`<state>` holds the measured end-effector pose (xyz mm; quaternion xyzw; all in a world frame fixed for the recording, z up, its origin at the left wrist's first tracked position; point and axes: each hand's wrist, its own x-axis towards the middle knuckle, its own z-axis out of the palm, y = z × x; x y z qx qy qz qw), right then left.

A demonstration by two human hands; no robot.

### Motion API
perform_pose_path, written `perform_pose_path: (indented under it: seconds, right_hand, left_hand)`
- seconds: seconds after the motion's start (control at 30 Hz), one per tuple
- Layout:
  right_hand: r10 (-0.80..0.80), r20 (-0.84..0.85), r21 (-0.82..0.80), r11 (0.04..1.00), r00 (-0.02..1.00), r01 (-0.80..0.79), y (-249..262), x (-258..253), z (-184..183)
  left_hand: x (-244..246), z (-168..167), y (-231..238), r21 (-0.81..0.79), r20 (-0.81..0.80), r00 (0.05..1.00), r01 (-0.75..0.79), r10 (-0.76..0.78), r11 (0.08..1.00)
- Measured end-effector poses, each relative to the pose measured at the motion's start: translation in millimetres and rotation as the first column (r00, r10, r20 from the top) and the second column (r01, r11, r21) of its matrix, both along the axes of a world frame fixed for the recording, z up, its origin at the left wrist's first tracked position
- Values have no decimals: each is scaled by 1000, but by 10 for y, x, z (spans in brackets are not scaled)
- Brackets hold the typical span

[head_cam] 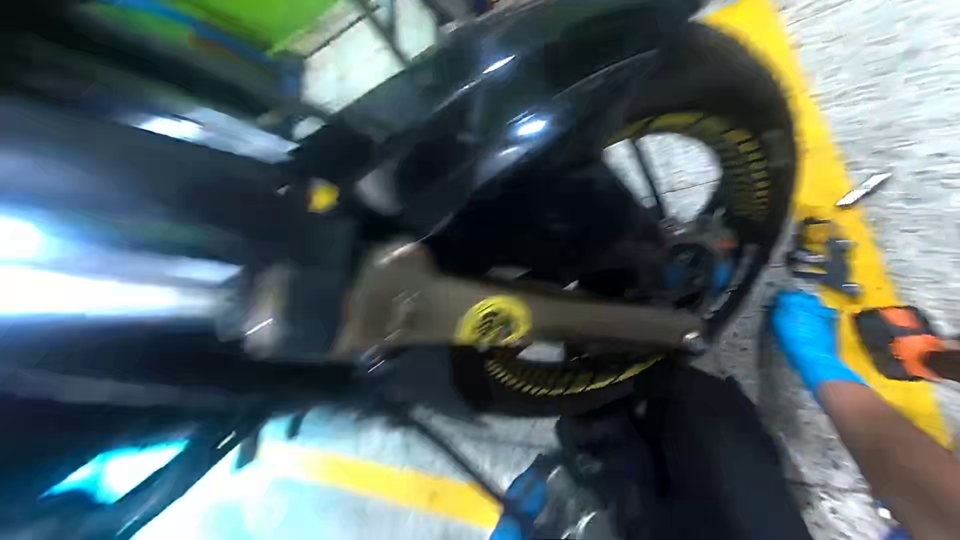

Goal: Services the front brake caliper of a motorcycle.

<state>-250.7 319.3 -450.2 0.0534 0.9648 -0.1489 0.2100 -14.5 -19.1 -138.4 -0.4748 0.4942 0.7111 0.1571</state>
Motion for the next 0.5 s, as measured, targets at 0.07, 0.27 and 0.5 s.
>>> perform_pose_path:
  seconds: [0.07, 0.27, 0.5]
  right_hand:
    - [-13, 55, -24, 1000, 998, 15, 18, 317, 86]
    - [-301, 114, -514, 798, 947, 316, 87, 1275, 1089]
    - [-103, -263, -953, 184, 959, -242, -841, 1819, 3030]
  left_hand:
    - [-58, 58, 106, -7, -27, 999, -30, 30, 1000]
    - [-40, -26, 220, 48, -201, 974, -94, 102, 994]
    - [14, 27, 268, 71, -300, 945, -113, 129, 991]
